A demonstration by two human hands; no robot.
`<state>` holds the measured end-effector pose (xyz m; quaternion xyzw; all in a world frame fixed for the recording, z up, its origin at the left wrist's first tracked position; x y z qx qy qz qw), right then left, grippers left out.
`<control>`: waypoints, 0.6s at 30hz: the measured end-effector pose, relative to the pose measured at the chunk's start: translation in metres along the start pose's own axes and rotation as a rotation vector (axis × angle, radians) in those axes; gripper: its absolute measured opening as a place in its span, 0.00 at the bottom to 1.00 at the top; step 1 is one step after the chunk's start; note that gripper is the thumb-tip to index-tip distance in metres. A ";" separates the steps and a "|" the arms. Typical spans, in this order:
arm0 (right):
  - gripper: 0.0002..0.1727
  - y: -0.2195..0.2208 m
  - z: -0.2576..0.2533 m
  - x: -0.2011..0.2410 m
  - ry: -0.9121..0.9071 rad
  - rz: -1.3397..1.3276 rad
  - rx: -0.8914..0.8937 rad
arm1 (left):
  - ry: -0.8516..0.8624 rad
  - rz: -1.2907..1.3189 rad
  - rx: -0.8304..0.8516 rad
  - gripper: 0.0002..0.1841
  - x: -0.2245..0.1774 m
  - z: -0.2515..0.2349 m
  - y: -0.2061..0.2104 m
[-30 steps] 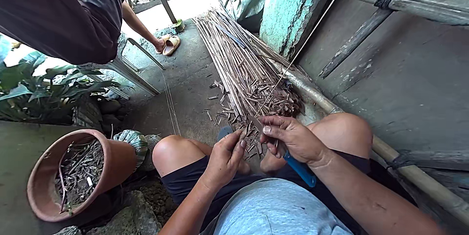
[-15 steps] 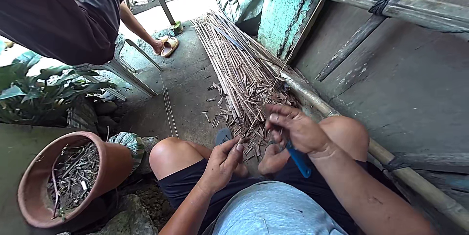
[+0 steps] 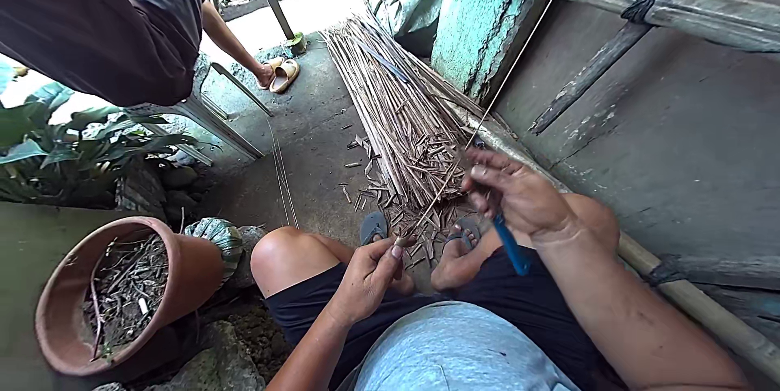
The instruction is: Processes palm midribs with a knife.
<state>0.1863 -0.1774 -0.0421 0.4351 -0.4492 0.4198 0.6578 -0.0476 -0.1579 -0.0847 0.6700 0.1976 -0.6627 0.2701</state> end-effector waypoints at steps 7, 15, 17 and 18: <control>0.21 -0.018 -0.007 0.027 -0.038 0.048 -0.035 | 0.107 -0.153 -0.071 0.17 -0.005 -0.001 -0.004; 0.17 -0.003 0.002 -0.007 0.026 -0.056 -0.028 | 0.111 -0.154 -0.081 0.16 -0.007 0.001 -0.002; 0.18 0.004 0.005 -0.014 0.057 -0.043 0.034 | 0.119 -0.153 -0.075 0.16 -0.007 0.001 -0.002; 0.18 0.011 0.008 -0.019 0.069 -0.043 0.068 | 0.127 -0.156 -0.078 0.15 -0.007 0.000 -0.003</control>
Point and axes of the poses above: each hand's wrist, its own z-axis away from the middle knuckle, its own y-axis out of the palm, x = y × z, the point moved 10 cm from there along -z, towards the middle knuckle, and after that the axes turned 9 degrees about z, right-handed, at the moved point
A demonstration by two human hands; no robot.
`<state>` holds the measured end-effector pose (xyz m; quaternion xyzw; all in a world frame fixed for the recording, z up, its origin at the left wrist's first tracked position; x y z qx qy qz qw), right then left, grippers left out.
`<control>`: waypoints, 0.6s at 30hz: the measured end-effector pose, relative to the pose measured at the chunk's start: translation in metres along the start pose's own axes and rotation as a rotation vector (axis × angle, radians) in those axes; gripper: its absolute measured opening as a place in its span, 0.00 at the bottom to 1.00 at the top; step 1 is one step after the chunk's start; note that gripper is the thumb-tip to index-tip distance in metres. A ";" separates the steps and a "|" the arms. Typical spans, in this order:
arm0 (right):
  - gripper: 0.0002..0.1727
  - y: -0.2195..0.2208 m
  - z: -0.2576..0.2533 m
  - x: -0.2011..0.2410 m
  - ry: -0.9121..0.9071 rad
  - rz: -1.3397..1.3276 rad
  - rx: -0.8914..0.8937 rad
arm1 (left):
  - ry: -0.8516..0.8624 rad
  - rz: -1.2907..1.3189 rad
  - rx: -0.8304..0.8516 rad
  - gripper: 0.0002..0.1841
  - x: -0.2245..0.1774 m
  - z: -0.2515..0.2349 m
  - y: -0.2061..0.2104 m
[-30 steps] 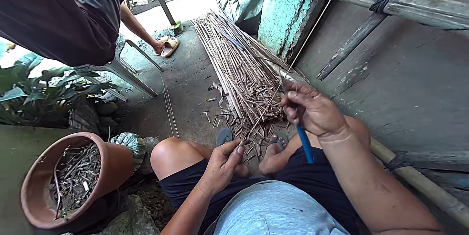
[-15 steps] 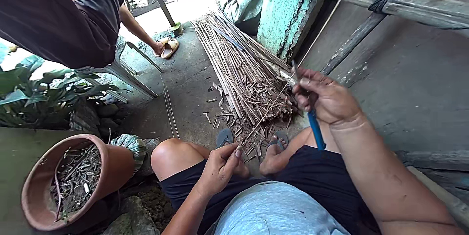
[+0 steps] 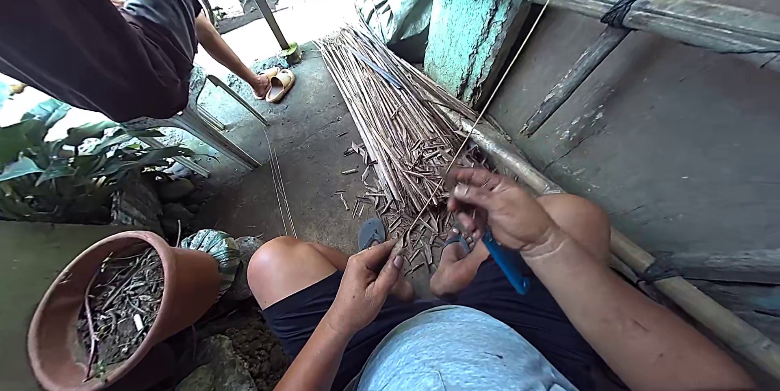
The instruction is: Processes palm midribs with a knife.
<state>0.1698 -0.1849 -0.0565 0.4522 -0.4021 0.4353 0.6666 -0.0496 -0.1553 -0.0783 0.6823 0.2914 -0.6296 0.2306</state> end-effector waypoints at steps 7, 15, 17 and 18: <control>0.19 -0.040 -0.008 0.032 -0.128 -0.078 -0.164 | -0.004 -0.003 0.031 0.17 0.003 0.003 0.005; 0.20 -0.031 -0.012 0.055 -0.259 -0.063 -0.093 | -0.294 0.394 0.111 0.17 0.030 0.009 0.011; 0.20 -0.029 -0.014 0.062 -0.291 -0.075 -0.076 | -0.337 0.550 0.174 0.13 0.031 0.013 0.021; 0.20 -0.025 -0.016 0.061 -0.287 -0.068 -0.056 | -0.348 0.606 0.198 0.12 0.029 0.014 0.025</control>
Point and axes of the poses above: each hand's wrist, its own z-axis away from the middle knuckle, its own y-axis out of the palm, x = y × z, the point moved 10 cm from there along -z, towards the middle knuckle, and after that the axes turned 9 degrees about z, right-handed, at the moved point
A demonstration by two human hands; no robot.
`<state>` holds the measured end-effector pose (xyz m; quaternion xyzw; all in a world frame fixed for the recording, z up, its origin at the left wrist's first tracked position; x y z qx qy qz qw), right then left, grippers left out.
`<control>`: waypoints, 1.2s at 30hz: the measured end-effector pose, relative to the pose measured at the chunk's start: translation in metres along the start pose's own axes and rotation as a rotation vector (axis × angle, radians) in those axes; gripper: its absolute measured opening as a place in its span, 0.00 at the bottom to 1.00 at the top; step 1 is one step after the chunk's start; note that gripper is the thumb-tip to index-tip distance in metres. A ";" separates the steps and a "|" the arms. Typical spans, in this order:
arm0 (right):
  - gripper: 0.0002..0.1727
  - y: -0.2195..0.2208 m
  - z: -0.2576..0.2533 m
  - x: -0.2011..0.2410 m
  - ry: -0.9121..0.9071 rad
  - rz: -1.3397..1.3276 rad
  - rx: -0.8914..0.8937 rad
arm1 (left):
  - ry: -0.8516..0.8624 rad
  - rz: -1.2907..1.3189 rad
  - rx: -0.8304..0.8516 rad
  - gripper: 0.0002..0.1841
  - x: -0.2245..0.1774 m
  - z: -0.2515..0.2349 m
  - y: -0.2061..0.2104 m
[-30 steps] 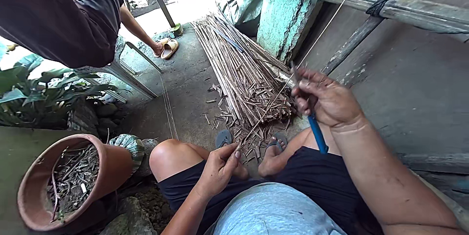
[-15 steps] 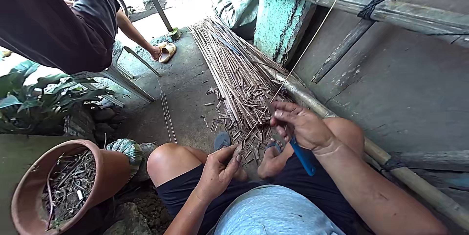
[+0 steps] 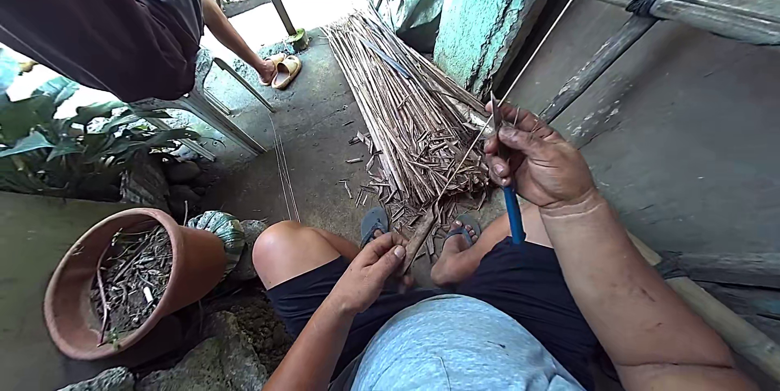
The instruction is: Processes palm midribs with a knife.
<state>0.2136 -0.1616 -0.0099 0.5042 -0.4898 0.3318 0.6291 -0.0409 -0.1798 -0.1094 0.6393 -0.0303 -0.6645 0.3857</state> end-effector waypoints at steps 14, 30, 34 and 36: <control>0.18 0.006 0.039 -0.076 0.294 0.065 0.131 | -0.106 0.251 -0.083 0.07 0.010 -0.030 0.013; 0.13 0.066 0.082 -0.108 0.348 0.043 0.602 | -0.025 0.130 0.016 0.11 -0.003 -0.035 0.034; 0.11 0.063 0.079 -0.100 0.277 0.071 0.578 | -0.072 0.190 0.034 0.11 -0.004 -0.033 0.039; 0.11 0.062 0.077 -0.099 0.250 0.091 0.577 | -0.084 0.205 0.038 0.11 -0.005 -0.033 0.041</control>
Point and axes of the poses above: each hand's wrist, its own z-axis away from the middle knuckle, its own y-axis out of the palm, x = y × z, the point moved 10 cm from there along -z, towards the middle knuckle, and after that the axes turned 9 degrees about z, right-handed, at the moved point
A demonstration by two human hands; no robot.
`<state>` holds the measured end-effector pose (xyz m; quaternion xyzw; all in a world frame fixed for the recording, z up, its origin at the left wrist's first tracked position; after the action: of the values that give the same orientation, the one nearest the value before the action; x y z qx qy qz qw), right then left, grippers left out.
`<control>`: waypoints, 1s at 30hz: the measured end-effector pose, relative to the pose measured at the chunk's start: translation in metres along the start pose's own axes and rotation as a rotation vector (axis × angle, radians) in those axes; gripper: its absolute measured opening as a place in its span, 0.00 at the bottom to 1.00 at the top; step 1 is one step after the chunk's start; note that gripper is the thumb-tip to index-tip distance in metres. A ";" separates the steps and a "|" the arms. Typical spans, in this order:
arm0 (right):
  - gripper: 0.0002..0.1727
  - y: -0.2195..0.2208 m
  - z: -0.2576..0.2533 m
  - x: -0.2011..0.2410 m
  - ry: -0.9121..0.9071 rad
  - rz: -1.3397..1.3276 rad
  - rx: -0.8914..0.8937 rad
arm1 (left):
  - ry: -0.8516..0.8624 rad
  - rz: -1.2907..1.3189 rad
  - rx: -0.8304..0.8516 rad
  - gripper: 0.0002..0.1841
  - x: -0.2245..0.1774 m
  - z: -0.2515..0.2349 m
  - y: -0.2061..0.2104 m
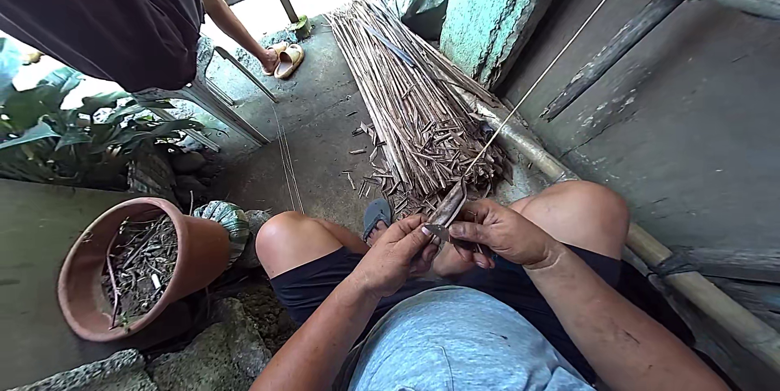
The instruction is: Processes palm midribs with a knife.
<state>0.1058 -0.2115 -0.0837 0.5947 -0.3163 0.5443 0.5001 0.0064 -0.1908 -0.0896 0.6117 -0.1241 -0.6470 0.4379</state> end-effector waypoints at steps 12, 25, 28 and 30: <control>0.11 -0.025 -0.002 -0.003 0.041 0.149 -0.217 | 0.039 -0.160 -0.067 0.13 -0.007 0.001 -0.012; 0.19 -0.045 0.005 0.018 0.022 0.028 -0.449 | 0.225 -0.409 -0.196 0.14 -0.026 0.014 -0.024; 0.23 -0.021 0.001 0.006 0.056 -0.054 -0.299 | 0.276 -0.498 -0.248 0.13 -0.031 0.014 -0.023; 0.22 -0.010 0.000 0.001 0.073 -0.092 -0.263 | 0.291 -0.532 -0.270 0.12 -0.032 0.015 -0.023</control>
<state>0.1152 -0.2084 -0.0857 0.5178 -0.3388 0.4960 0.6092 -0.0204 -0.1602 -0.0809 0.6451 0.1905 -0.6552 0.3438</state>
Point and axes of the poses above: each hand's wrist, its own z-axis away from the middle knuckle, its own y-axis out of the palm, x = y × z, the point moved 10 cm from there along -z, towards the middle knuckle, and after that the axes turned 9 degrees about z, right-handed, at the moved point
